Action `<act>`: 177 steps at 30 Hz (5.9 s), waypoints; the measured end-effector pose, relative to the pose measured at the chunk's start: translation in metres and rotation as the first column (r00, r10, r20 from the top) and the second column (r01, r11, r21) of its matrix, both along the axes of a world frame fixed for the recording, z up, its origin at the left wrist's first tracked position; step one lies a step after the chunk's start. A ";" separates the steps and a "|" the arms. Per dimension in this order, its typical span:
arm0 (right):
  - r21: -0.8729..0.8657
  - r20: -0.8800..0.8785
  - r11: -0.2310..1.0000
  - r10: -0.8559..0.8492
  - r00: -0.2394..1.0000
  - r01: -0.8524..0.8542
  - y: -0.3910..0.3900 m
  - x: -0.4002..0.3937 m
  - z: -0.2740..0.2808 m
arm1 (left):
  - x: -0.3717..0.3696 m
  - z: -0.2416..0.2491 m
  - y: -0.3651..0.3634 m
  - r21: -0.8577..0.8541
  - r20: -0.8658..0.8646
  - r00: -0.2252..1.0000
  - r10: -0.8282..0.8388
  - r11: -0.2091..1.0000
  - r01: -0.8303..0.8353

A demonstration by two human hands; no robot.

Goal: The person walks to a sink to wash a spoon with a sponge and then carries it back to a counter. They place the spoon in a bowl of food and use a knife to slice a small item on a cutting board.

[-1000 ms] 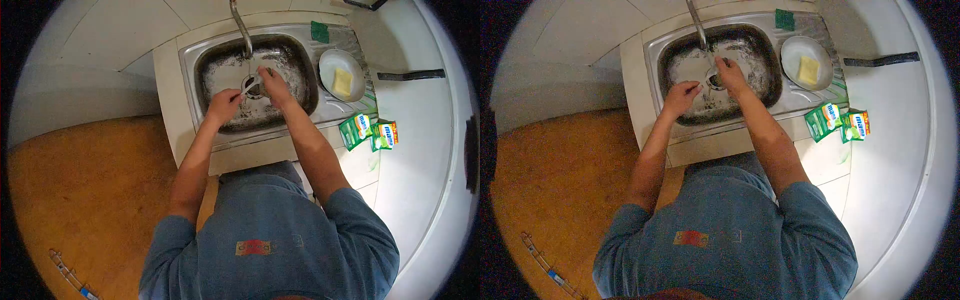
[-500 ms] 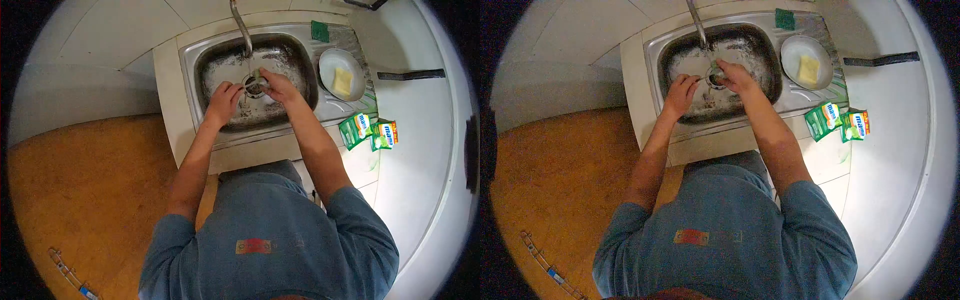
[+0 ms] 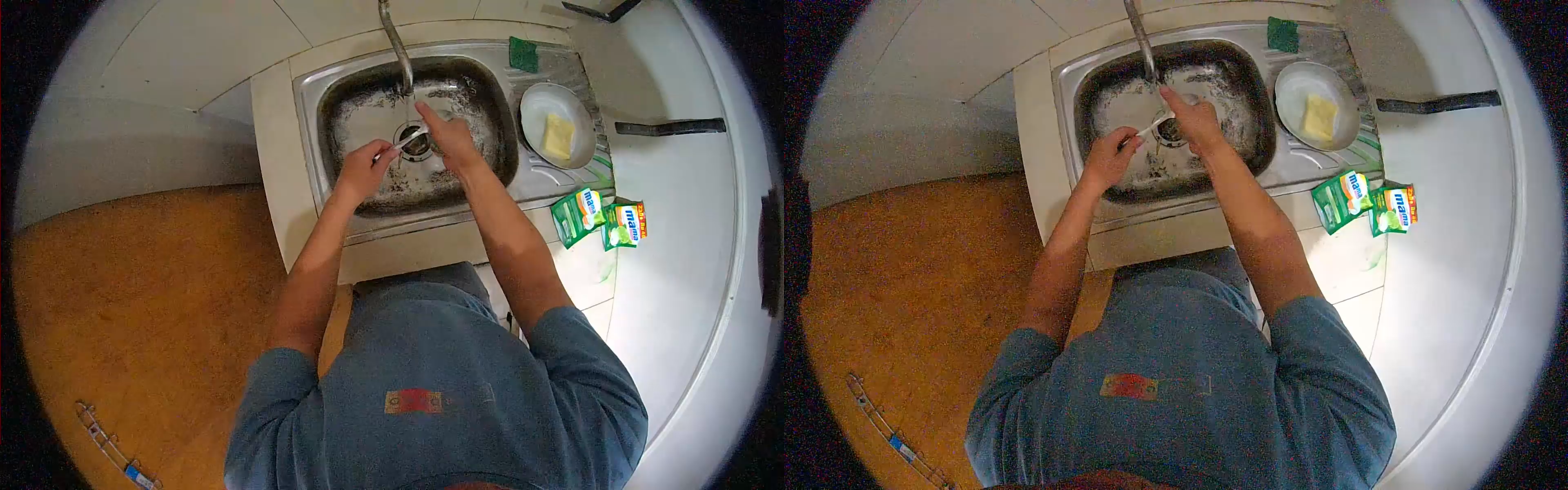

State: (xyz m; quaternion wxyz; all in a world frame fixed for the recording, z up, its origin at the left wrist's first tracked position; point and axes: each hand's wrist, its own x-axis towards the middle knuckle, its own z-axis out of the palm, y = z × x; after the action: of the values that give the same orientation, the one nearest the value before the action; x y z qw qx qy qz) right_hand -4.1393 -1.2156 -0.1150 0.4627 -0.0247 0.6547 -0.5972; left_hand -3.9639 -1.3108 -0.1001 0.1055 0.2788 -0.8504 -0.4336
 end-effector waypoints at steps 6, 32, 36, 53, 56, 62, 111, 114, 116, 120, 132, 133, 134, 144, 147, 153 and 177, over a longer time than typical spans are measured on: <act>-0.132 0.278 0.976 -0.133 0.951 0.175 -0.001 0.012 0.019 | 0.002 0.005 -0.004 0.158 0.103 0.995 0.014 0.987 -0.030; -0.102 -0.236 0.994 -0.074 0.969 0.051 -0.019 0.016 -0.058 | -0.003 0.004 -0.010 0.662 0.050 0.999 0.000 0.749 -0.033; -0.212 -0.017 0.974 -0.082 0.996 0.077 -0.013 0.009 -0.038 | 0.000 0.011 -0.009 0.591 0.161 0.985 -0.061 0.806 -0.047; -0.086 0.197 0.993 -0.065 0.978 0.084 0.001 -0.010 -0.010 | 0.001 -0.001 -0.001 0.196 0.110 0.994 -0.024 0.981 0.001; -0.065 0.199 0.994 -0.072 0.977 0.087 0.001 -0.010 0.000 | -0.004 0.000 -0.002 0.311 0.199 0.978 -0.066 0.950 0.001; -0.003 0.147 0.988 -0.152 0.977 0.154 -0.006 -0.020 -0.018 | -0.018 0.007 0.013 0.367 0.070 0.997 0.028 0.929 -0.051; -0.248 0.041 0.963 0.114 0.993 -0.100 -0.076 0.000 -0.050 | -0.002 -0.020 -0.036 -0.044 0.044 0.993 0.106 0.994 -0.104; -0.312 -0.048 0.932 0.179 0.983 -0.185 -0.061 -0.012 -0.047 | -0.016 -0.028 -0.038 -0.064 0.004 0.994 0.113 0.992 -0.113; -0.085 0.012 0.992 0.098 0.995 -0.096 -0.053 -0.015 -0.041 | -0.024 -0.026 -0.036 0.063 0.099 0.987 0.130 0.989 -0.136; -0.105 0.056 0.986 0.132 0.990 -0.126 -0.045 -0.025 -0.063 | -0.028 -0.041 -0.038 0.005 0.045 0.988 0.146 0.989 -0.147; -0.071 -0.140 0.997 -0.028 0.990 0.018 -0.086 0.005 -0.087 | 0.008 -0.024 -0.045 0.392 0.150 0.960 0.238 0.877 -0.278; -0.070 -0.115 0.991 -0.120 0.986 0.112 -0.090 0.006 -0.077 | 0.011 -0.020 -0.044 0.447 0.124 0.952 0.279 0.841 -0.304; -0.068 -0.091 0.976 -0.212 0.973 0.206 -0.093 0.007 -0.067 | 0.013 -0.016 -0.044 0.500 0.099 0.942 0.320 0.803 -0.325; -0.272 0.176 0.949 -0.114 0.978 0.160 -0.089 0.001 -0.064 | 0.035 -0.017 -0.044 0.524 0.055 0.911 0.409 0.764 -0.375; -0.200 0.322 0.962 -0.117 0.939 0.188 -0.077 0.003 -0.050 | 0.022 -0.018 -0.042 0.493 0.031 0.927 0.373 0.801 -0.339; -0.059 -0.326 0.989 0.110 0.939 -0.136 -0.053 -0.013 -0.067 | -0.008 -0.019 -0.039 0.503 0.057 0.964 0.260 0.826 -0.253; 0.018 -0.396 0.972 0.221 0.891 -0.233 -0.055 -0.018 -0.050 | -0.024 -0.022 -0.061 0.161 0.191 0.981 -0.035 0.987 0.004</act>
State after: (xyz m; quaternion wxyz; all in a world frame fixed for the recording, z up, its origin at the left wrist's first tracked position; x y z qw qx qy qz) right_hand -4.1572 -1.2711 -0.1653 0.3868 -0.2278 0.7184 -0.5314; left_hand -3.9878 -1.3715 -0.1225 -0.0046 0.3189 -0.8217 -0.4723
